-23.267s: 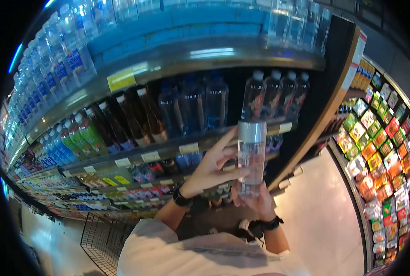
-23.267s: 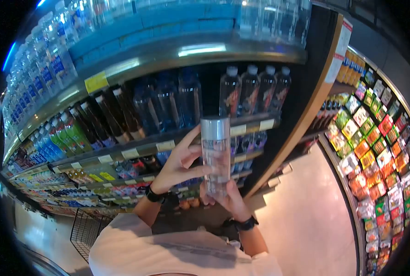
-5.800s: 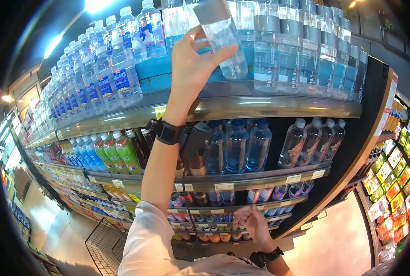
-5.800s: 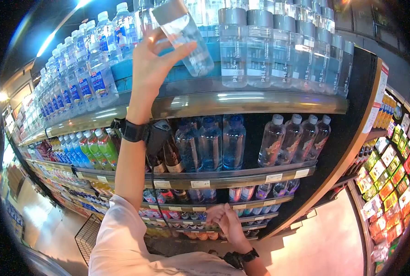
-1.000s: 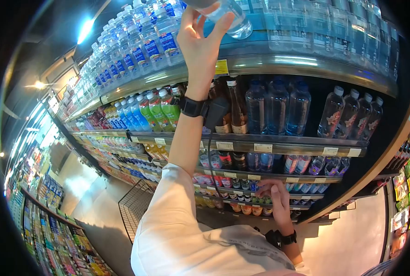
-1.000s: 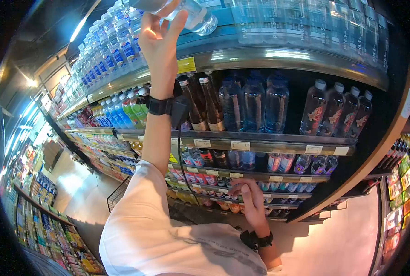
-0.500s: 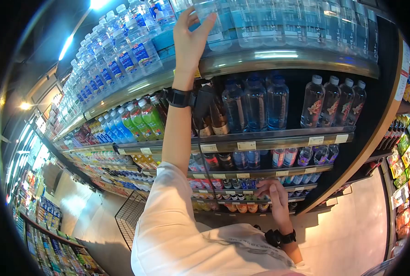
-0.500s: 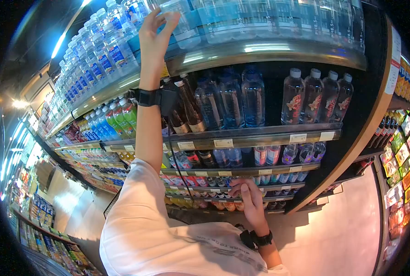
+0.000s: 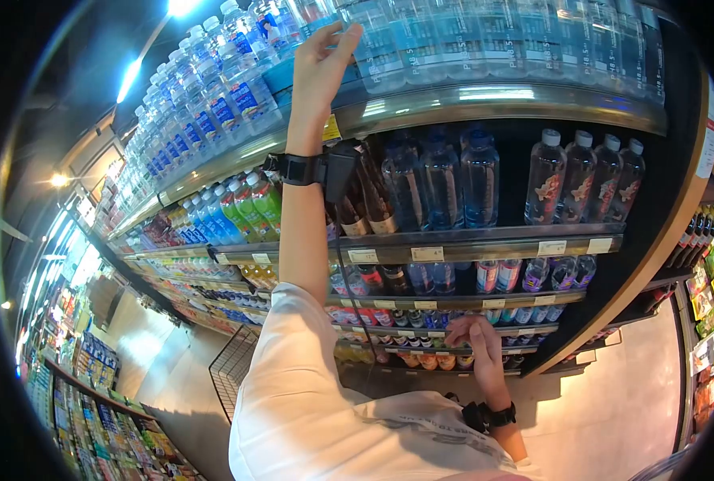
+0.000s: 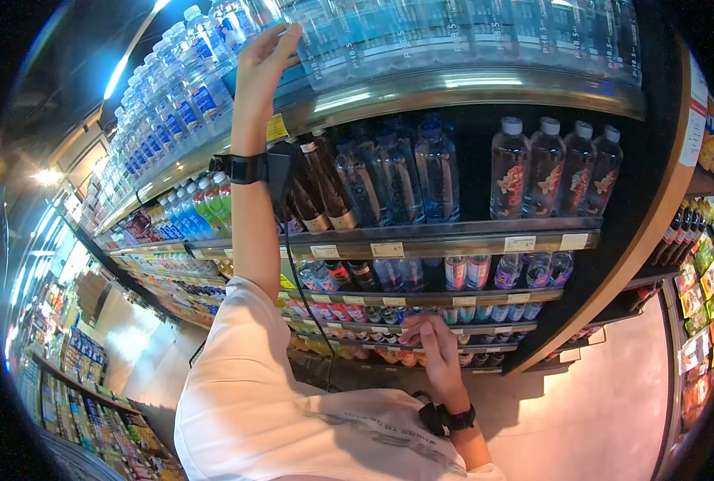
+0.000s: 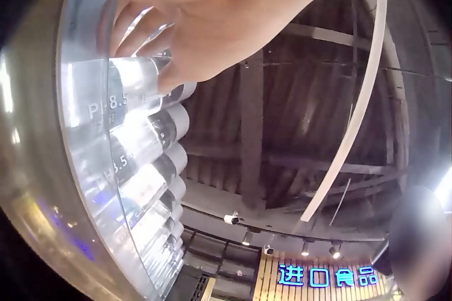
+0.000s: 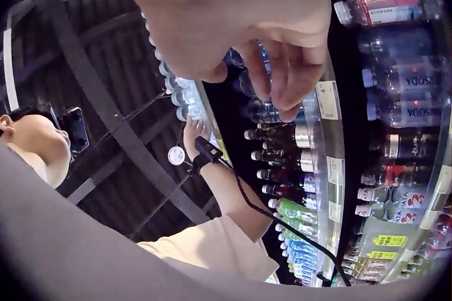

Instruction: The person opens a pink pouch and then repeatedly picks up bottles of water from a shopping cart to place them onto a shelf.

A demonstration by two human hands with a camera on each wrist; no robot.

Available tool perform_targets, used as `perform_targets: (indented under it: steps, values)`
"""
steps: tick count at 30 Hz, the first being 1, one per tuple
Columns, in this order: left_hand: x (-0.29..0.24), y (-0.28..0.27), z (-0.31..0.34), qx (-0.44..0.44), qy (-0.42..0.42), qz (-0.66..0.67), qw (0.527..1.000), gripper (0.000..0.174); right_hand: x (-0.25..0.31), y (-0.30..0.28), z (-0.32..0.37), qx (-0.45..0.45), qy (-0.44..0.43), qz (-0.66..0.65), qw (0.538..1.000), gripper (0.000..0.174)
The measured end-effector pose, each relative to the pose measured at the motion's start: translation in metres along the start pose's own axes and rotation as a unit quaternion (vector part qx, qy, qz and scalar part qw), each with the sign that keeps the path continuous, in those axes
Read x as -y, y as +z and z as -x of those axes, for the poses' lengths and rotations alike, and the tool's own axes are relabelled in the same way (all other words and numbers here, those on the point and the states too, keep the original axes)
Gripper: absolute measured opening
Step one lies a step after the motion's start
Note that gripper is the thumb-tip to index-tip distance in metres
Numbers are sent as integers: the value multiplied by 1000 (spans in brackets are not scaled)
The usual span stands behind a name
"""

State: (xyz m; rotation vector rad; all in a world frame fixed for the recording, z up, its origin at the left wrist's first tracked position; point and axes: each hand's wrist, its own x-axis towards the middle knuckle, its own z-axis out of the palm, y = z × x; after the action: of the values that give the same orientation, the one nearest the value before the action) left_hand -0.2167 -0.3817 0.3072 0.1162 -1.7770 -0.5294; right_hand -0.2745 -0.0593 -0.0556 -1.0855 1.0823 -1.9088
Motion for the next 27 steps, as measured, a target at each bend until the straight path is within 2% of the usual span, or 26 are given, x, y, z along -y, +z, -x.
perform_targets:
  steps: [7, 10, 13, 15, 16, 17, 20, 23, 24, 26, 27]
  values:
    - [-9, -5, 3, 29, -55, 11, 998, 63, 1, -10, 3, 27, 17, -20, 999, 37]
    - [-15, -2, 14, 0, 8, -37, 999, 53, -1, -14, 3, 35, 20, -49, 998, 37]
    - [-30, -13, 40, -103, 50, 18, 993, 38, -15, -18, 8, 35, 35, -72, 996, 41]
    - [-46, -36, 75, -123, 51, 18, 991, 22, -19, -15, 4, 43, 48, -81, 995, 42]
    - [-55, -48, 96, -130, 26, -1, 991, 21, -20, -13, 5, 52, 60, -83, 993, 40]
    - [-58, -67, 118, -127, -1, -49, 991, 21, -21, -10, 6, 60, 74, -86, 992, 38]
    - [-56, -122, 182, -102, -104, -62, 987, 23, -27, 8, 5, 78, 93, -67, 990, 37]
    - [-14, -221, 250, -54, -185, -143, 971, 23, -36, 38, 6, 103, 132, -34, 985, 39]
    - [4, -259, 273, -54, -221, -109, 968, 23, -46, 49, 5, 105, 130, -24, 986, 39]
    - [48, -338, 322, -71, -307, -118, 942, 24, -71, 78, 13, 112, 144, -10, 983, 39]
    - [54, -355, 339, -104, -335, -117, 929, 28, -75, 94, 14, 116, 144, 22, 982, 39]
